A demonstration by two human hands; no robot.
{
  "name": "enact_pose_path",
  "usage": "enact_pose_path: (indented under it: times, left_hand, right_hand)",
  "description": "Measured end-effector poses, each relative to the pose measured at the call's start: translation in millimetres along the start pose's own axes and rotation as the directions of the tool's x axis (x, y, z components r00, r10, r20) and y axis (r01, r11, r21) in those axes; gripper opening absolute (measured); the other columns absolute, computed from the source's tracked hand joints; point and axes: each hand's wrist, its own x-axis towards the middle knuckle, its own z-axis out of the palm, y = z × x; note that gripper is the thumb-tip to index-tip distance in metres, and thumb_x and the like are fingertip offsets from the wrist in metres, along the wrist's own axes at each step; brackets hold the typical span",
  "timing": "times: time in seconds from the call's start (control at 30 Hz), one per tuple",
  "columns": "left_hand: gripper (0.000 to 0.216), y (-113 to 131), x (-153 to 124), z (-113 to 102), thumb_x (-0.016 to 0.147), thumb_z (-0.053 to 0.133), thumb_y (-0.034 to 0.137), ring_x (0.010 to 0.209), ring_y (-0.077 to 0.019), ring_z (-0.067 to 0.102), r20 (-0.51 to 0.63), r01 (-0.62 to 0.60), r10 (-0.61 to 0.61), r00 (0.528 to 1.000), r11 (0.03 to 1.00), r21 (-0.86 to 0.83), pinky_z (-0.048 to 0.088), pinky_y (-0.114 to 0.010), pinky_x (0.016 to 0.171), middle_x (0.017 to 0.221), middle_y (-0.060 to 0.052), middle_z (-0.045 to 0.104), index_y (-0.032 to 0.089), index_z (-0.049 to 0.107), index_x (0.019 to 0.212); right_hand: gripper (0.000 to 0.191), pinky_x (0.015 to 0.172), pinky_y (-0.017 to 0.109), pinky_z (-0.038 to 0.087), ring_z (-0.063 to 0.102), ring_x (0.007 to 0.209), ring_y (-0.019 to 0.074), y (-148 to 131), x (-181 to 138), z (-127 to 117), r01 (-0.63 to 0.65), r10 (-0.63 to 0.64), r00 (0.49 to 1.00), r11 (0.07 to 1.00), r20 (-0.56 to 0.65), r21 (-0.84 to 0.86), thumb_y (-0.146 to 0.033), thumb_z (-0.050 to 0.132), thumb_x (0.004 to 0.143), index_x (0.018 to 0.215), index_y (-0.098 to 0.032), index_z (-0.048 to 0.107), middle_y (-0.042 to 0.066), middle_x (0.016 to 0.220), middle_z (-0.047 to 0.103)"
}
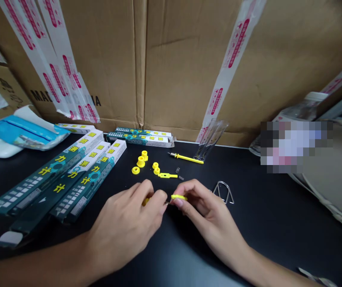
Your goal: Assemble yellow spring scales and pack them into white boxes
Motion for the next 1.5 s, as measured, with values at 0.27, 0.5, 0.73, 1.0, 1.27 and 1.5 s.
enact_pose_path:
  times: [0.27,0.5,0.73,1.0,1.27,1.5]
  left_hand:
    - [0.025,3,6,13,0.098,0.038,0.014,0.07,-0.0256,0.051,-0.085,-0.026,0.028,0.996,0.999,0.029,0.038,-0.039,0.064,0.075,-0.006,0.061,0.015,0.059,0.086]
    - [0.029,3,2,18,0.097,0.031,0.011,0.073,-0.0252,0.048,0.012,0.02,-0.02,1.0,1.0,-0.023,0.038,-0.04,0.068,0.08,-0.008,0.056,0.016,0.057,0.084]
    - [0.03,3,2,14,0.095,0.031,0.011,0.071,-0.0222,0.05,-0.001,0.008,-0.009,1.0,0.999,-0.047,0.039,-0.037,0.068,0.075,-0.004,0.056,0.018,0.054,0.078]
    - [0.029,1,2,13,0.088,0.037,0.008,0.068,-0.0207,0.048,-0.098,-0.077,0.072,0.993,0.996,-0.045,0.036,-0.035,0.065,0.066,-0.003,0.055,0.017,0.056,0.068]
    - [0.021,1,0,11,0.084,0.044,0.011,0.064,-0.0183,0.04,-0.086,-0.097,0.082,0.993,0.978,-0.182,0.03,-0.035,0.062,0.063,-0.001,0.052,0.018,0.053,0.066]
    - [0.022,1,-1,10,0.084,0.044,0.011,0.065,-0.018,0.04,-0.059,-0.084,0.072,0.996,0.971,-0.224,0.03,-0.035,0.063,0.063,-0.001,0.051,0.017,0.054,0.066]
  right_hand:
    - [0.012,0.074,0.025,0.051,0.065,0.079,0.0141,-1,-7,-5,0.094,-0.097,0.995,0.986,-0.012,-0.141,-0.025,0.052,0.101,0.11,-0.024,0.06,0.0,0.09,0.068]
    - [0.011,0.072,0.026,0.049,0.062,0.079,0.0149,-7,-8,-5,0.165,-0.157,0.986,0.954,0.05,-0.25,-0.022,0.048,0.102,0.106,-0.024,0.058,0.001,0.093,0.067]
    - [0.014,0.072,0.026,0.048,0.057,0.077,0.0146,-5,-8,-5,0.255,-0.243,0.967,0.907,0.077,-0.336,-0.014,0.041,0.103,0.105,-0.023,0.052,0.002,0.093,0.06]
    - [0.015,0.075,0.032,0.048,0.052,0.079,0.0188,-4,-10,-8,0.428,-0.382,0.904,0.792,0.194,-0.435,-0.011,0.039,0.101,0.106,-0.02,0.05,0.005,0.09,0.057]
    - [0.021,0.079,0.035,0.05,0.055,0.079,0.0194,0,-12,-8,0.502,-0.434,0.864,0.778,0.255,-0.378,-0.009,0.05,0.097,0.114,-0.021,0.051,0.006,0.098,0.066]
    - [0.017,0.079,0.034,0.05,0.056,0.075,0.0175,-1,-8,-8,0.496,-0.445,0.868,0.795,0.22,-0.349,-0.009,0.053,0.096,0.108,-0.02,0.056,0.004,0.092,0.067]
